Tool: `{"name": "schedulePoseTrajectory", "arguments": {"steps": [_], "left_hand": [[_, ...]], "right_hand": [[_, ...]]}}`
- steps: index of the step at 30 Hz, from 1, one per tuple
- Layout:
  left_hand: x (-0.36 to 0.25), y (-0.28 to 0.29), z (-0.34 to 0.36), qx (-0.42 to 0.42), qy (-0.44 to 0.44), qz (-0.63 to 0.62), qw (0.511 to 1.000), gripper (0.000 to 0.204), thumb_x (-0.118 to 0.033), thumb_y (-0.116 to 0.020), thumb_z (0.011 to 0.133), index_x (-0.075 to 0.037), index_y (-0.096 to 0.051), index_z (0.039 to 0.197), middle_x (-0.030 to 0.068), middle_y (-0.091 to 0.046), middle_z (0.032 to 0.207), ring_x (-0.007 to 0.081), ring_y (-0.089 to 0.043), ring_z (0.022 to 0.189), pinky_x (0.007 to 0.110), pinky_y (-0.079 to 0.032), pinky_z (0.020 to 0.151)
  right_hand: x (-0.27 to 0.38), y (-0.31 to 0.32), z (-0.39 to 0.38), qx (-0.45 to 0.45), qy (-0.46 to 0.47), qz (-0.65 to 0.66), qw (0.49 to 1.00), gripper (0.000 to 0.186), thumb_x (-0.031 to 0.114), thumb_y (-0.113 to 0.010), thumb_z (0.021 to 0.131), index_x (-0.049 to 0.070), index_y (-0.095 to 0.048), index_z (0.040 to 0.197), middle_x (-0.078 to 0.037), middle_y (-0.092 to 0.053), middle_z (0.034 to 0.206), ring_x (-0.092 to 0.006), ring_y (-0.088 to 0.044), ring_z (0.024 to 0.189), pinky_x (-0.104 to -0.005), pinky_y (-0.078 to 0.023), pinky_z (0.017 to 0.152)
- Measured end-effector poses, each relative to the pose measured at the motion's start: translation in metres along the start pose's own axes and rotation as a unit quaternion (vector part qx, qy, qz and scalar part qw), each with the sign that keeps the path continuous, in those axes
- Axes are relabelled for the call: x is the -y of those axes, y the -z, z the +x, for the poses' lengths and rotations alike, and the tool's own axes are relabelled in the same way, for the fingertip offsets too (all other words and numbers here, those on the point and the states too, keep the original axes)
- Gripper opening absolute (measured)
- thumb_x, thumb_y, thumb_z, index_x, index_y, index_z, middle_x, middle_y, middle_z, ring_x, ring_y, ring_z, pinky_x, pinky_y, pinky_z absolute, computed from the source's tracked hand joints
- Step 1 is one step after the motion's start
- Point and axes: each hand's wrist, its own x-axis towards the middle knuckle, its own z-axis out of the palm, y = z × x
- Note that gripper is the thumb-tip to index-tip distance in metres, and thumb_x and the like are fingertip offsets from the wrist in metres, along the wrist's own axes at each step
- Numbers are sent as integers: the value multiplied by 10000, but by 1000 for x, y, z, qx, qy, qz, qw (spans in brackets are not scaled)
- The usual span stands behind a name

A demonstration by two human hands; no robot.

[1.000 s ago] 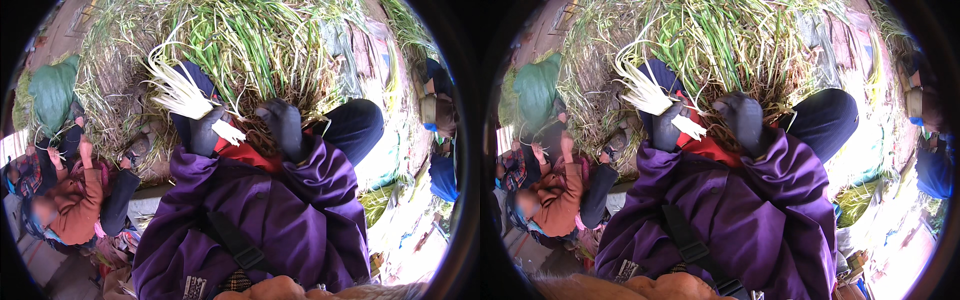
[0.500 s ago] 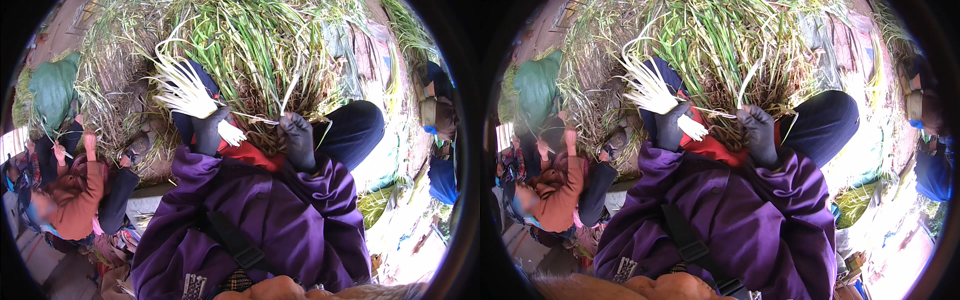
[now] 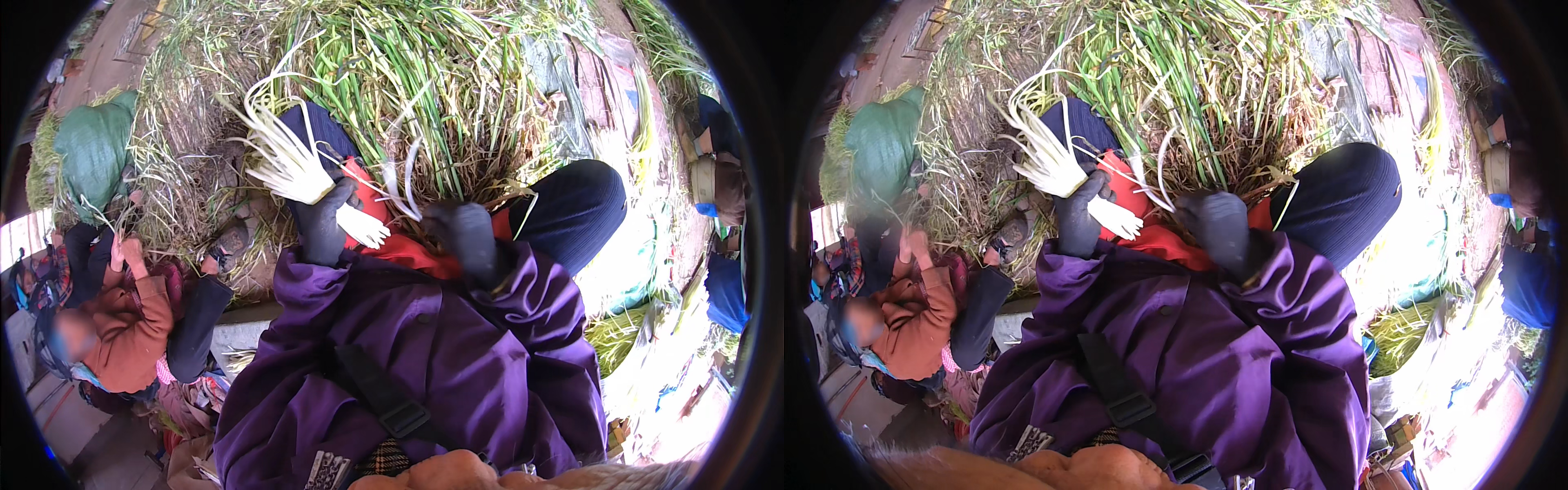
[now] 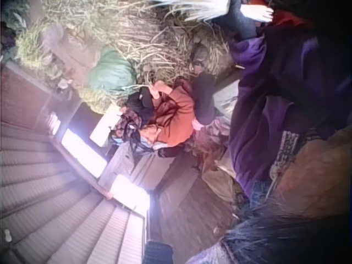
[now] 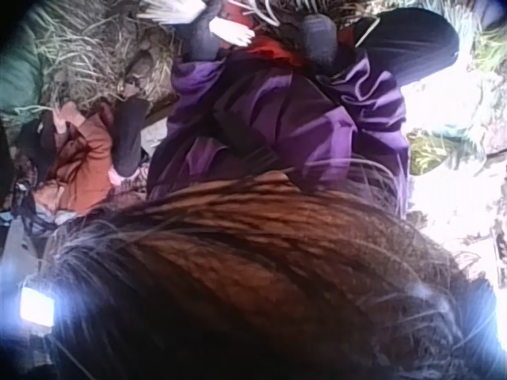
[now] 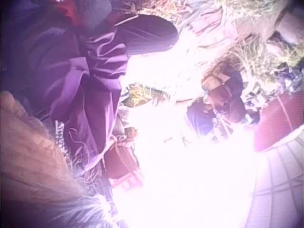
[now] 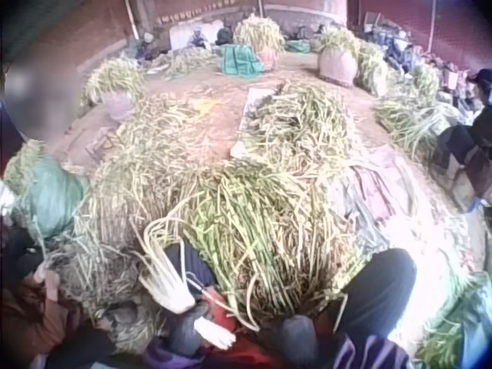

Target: The person sits cross-legged and repeatedly pulls green plant stalks from a large pile, strips the white bases, and discards the green tops. The process is continuous and repetitive, with no visible final destination for the processed parts.

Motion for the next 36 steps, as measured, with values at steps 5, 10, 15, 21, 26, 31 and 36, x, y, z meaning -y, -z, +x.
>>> {"name": "schedulePoseTrajectory", "arguments": {"steps": [5,10,15,21,26,31,36], "left_hand": [[-7,4,-4,27,-2,-87,996,269,-37,-623,851,-11,-524,1100,92,-573,855,131,-522,657,313,-458,631],[-31,11,-8,45,4,-108,993,335,-29,-619,849,-24,-516,1168,117,-575,960,110,-500,689,301,-450,661],[-58,18,-13,105,-20,-185,977,381,-15,-603,839,-24,-504,1208,146,-569,983,109,-508,669,287,-453,672],[-41,-13,1,65,-21,-108,992,310,-41,-634,832,4,-541,1124,138,-589,926,138,-522,639,310,-467,618],[-20,-36,11,79,5,-38,996,242,-92,-662,811,47,-583,993,98,-599,819,137,-545,628,275,-465,580],[-2,-39,20,80,35,-19,996,187,-81,-669,788,40,-606,915,79,-583,663,150,-554,538,268,-455,511],[8,-36,23,69,40,4,997,172,-57,-666,779,38,-607,909,80,-586,664,150,-555,530,265,-458,507]], "right_hand": [[-40,5,10,103,-29,-295,950,212,194,-563,827,91,-648,993,-123,-641,818,-292,-637,723,-378,-500,605],[-37,-9,45,-81,0,-261,962,209,167,-527,866,77,-623,1029,-130,-633,816,-295,-629,706,-394,-502,600],[-24,-34,43,-26,193,-216,957,206,120,-436,900,50,-582,1028,-148,-592,753,-323,-605,648,-426,-498,565],[-26,-49,33,73,166,-270,946,189,159,-557,848,88,-628,1009,-127,-642,795,-286,-635,702,-393,-502,605],[-38,-14,51,-80,-36,-184,979,201,200,-597,839,78,-642,992,-141,-645,789,-306,-649,709,-421,-501,606],[-35,-15,82,-106,14,-247,963,217,201,-590,879,49,-628,1030,-156,-619,757,-333,-619,654,-420,-491,590],[-39,-17,97,-16,42,-237,971,203,226,-606,854,46,-643,941,-166,-637,773,-351,-620,673,-435,-483,605]]}}
